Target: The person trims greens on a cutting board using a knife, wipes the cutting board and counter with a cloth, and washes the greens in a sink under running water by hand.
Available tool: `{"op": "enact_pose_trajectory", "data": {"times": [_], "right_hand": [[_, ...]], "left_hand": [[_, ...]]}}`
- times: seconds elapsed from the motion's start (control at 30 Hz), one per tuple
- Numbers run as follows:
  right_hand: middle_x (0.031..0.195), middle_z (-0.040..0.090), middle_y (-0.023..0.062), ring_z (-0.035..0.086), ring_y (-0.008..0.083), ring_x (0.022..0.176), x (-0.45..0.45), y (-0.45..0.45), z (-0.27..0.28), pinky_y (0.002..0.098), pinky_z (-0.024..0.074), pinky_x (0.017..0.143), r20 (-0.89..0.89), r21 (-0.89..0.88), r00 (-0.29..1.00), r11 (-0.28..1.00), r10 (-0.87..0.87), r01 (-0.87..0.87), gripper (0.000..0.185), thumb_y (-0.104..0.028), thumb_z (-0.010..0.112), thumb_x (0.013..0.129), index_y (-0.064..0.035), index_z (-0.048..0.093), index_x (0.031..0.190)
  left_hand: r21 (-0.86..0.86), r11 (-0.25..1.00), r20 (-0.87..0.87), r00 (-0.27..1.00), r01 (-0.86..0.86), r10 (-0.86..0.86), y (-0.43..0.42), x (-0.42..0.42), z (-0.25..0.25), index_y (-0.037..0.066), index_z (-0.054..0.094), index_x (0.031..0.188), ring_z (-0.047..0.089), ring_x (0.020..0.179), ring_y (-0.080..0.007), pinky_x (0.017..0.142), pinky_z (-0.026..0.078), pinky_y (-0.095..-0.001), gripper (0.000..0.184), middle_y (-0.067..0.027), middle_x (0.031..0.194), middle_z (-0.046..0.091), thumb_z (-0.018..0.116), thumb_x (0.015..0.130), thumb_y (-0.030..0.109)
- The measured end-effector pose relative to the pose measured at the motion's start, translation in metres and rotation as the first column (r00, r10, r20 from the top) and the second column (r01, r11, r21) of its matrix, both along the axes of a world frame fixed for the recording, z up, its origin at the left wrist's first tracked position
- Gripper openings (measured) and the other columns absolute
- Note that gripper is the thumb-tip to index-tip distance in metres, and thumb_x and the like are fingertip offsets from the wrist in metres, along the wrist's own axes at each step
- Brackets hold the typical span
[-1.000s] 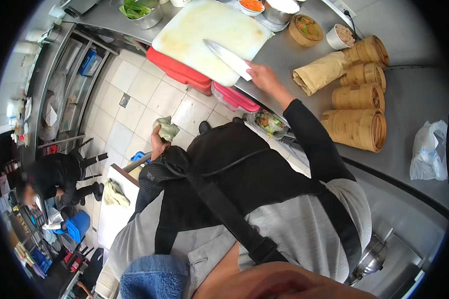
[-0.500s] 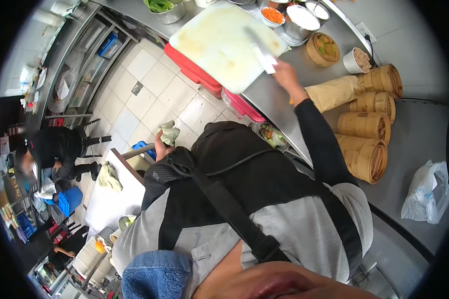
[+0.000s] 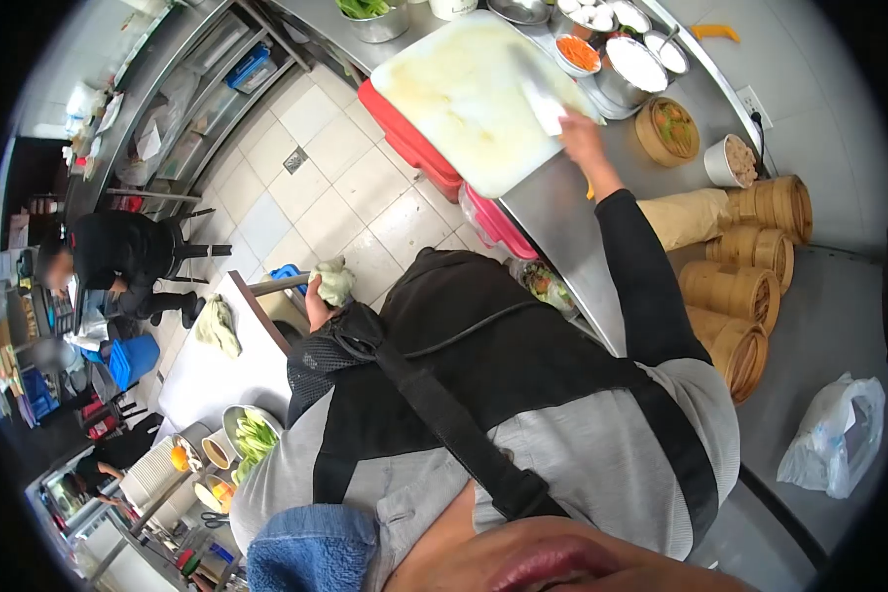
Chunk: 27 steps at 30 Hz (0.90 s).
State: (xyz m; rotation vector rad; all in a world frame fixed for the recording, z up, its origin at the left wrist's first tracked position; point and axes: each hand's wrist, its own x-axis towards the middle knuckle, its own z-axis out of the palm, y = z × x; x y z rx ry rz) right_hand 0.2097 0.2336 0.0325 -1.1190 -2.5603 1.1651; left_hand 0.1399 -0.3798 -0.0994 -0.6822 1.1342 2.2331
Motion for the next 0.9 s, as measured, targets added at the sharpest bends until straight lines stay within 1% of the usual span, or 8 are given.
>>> {"op": "enact_pose_trajectory", "data": {"times": [0.27, 0.33, 0.4, 0.53, 0.63, 0.8, 0.87, 0.9], "right_hand": [[0.109, 0.068, 0.0240, 0.068, 0.0310, 0.104, -0.035, 0.013, -0.073, 0.0367, 0.0512, 0.090, -0.211, 0.147, 0.907, 0.930, 0.364, -0.338, 0.040, -0.023, 0.058, 0.096, -0.0075, 0.060, 0.132], [0.109, 0.068, 0.0235, 0.066, 0.0380, 0.101, -0.033, 0.019, -0.020, 0.0407, 0.0522, 0.088, -0.040, 0.240, 0.998, 0.970, 0.057, -0.046, 0.040, -0.022, 0.057, 0.095, -0.0080, 0.059, 0.133], [0.110, 0.066, 0.0262, 0.064, 0.0393, 0.105, -0.040, 0.000, -0.035, 0.0433, 0.0506, 0.088, -0.133, 0.392, 0.887, 0.846, 0.441, -0.362, 0.041, -0.023, 0.057, 0.094, -0.0072, 0.059, 0.132], [0.117, 0.069, 0.0202, 0.065, 0.0244, 0.107, -0.080, 0.065, -0.167, 0.0368, 0.0523, 0.090, -0.484, 0.049, 0.635, 0.743, 0.602, -0.667, 0.038, -0.012, 0.051, 0.099, -0.0052, 0.057, 0.136], [0.124, 0.065, 0.0221, 0.064, 0.0290, 0.110, -0.096, 0.075, -0.118, 0.0369, 0.0489, 0.097, -0.195, 0.075, 0.940, 0.960, 0.280, -0.271, 0.039, -0.015, 0.053, 0.099, 0.0008, 0.056, 0.135], [0.126, 0.063, 0.0251, 0.063, 0.0331, 0.116, -0.075, -0.005, -0.022, 0.0371, 0.0474, 0.097, -0.008, 0.259, 0.783, 0.758, 0.622, -0.599, 0.041, -0.018, 0.056, 0.097, 0.0029, 0.057, 0.133], [0.114, 0.069, 0.0240, 0.068, 0.0301, 0.101, -0.078, 0.044, -0.062, 0.0381, 0.0510, 0.089, -0.295, 0.185, 0.919, 0.959, 0.263, -0.215, 0.037, -0.013, 0.058, 0.095, 0.0073, 0.060, 0.126], [0.106, 0.070, 0.0224, 0.068, 0.0325, 0.090, -0.077, 0.111, -0.138, 0.0399, 0.0525, 0.081, -0.292, 0.262, 0.854, 0.895, 0.429, -0.360, 0.029, -0.012, 0.059, 0.092, 0.0064, 0.066, 0.114]], "left_hand": [[-0.192, 0.979, 0.011, 0.997, -0.068, 0.072, -0.001, 0.017, 0.005, -0.002, 0.056, 0.126, 0.067, 0.099, -0.0345, 0.086, 0.055, -0.0462, 0.042, -0.0170, 0.114, 0.068, 0.052, 0.095, 0.026], [-0.040, 0.998, 0.022, 0.998, -0.057, 0.058, 0.006, 0.015, 0.019, -0.001, 0.057, 0.125, 0.068, 0.095, -0.0316, 0.082, 0.056, -0.0438, 0.040, -0.0153, 0.111, 0.068, 0.050, 0.096, 0.026], [0.176, 0.984, -0.064, 0.998, 0.003, 0.008, -0.020, 0.019, -0.023, -0.001, 0.059, 0.122, 0.068, 0.085, -0.0247, 0.073, 0.056, -0.0370, 0.036, -0.0112, 0.102, 0.069, 0.045, 0.099, 0.024], [-0.331, 0.940, -0.036, 0.997, -0.079, 0.071, -0.015, 0.018, -0.062, 0.002, 0.065, 0.111, 0.065, 0.085, -0.0200, 0.079, 0.052, -0.0361, 0.031, -0.0093, 0.099, 0.068, 0.057, 0.094, 0.026], [-0.294, 0.930, 0.189, 0.940, -0.221, 0.283, 0.012, 0.011, 0.003, 0.000, 0.062, 0.115, 0.064, 0.088, -0.0252, 0.082, 0.051, -0.0417, 0.038, -0.0119, 0.104, 0.066, 0.069, 0.086, 0.023], [-0.502, 0.863, -0.020, 0.998, -0.064, 0.062, -0.011, 0.018, -0.078, 0.000, 0.065, 0.111, 0.064, 0.083, -0.0220, 0.073, 0.052, -0.0371, 0.036, -0.0107, 0.094, 0.068, 0.058, 0.093, 0.030], [0.171, 0.984, 0.045, 0.998, -0.054, 0.047, -0.024, 0.021, -0.101, 0.003, 0.061, 0.124, 0.066, 0.103, -0.0263, 0.089, 0.053, -0.0379, 0.037, -0.0151, 0.116, 0.067, 0.055, 0.094, 0.024], [0.027, 0.987, 0.074, 0.985, -0.160, 0.157, 0.003, 0.027, -0.026, -0.002, 0.059, 0.123, 0.066, 0.104, -0.0278, 0.092, 0.053, -0.0412, 0.037, -0.0162, 0.117, 0.067, 0.051, 0.095, 0.020]]}}
